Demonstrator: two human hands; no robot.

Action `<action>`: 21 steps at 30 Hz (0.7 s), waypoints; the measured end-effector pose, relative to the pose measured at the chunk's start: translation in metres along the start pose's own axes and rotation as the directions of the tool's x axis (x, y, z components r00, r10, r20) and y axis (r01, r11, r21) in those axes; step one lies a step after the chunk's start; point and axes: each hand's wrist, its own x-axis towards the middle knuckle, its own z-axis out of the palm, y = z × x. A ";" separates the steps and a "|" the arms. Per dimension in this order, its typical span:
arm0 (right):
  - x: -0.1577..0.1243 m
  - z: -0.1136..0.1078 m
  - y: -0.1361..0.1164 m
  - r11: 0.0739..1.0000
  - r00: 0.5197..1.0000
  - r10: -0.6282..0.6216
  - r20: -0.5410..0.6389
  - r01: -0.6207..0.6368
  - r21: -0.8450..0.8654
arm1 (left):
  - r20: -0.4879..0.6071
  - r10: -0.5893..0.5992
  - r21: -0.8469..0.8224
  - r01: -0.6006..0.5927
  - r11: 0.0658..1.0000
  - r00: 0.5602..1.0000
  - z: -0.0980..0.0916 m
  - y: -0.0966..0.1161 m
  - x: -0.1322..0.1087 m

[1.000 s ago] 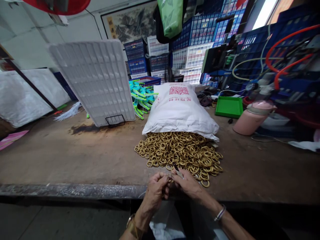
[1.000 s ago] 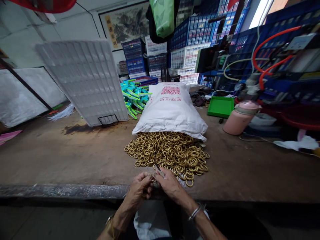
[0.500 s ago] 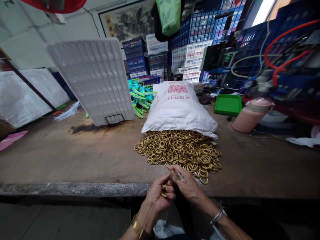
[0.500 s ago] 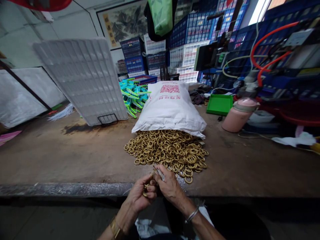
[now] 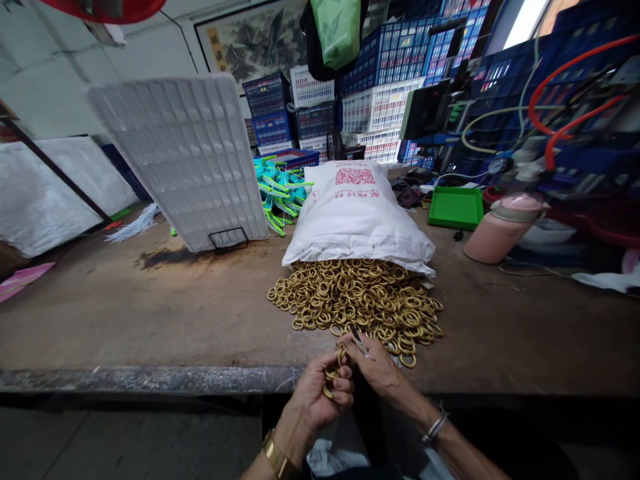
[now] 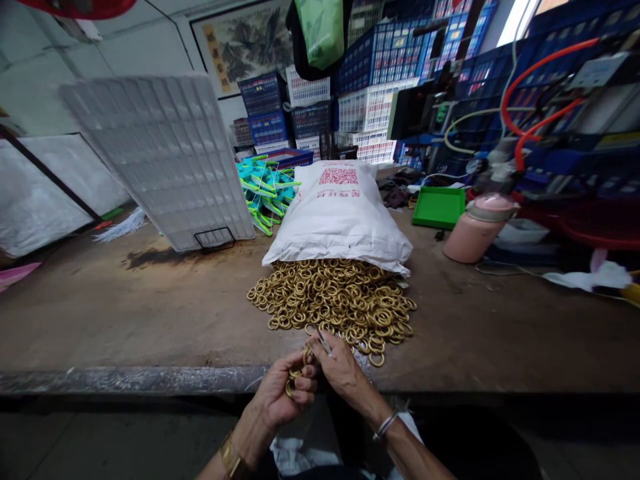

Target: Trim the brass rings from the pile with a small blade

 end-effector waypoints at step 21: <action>-0.005 0.003 -0.005 0.999 0.989 -0.024 0.143 0.018 0.043 | -0.204 0.066 0.228 -0.018 0.974 0.977 0.009 -0.008 -0.002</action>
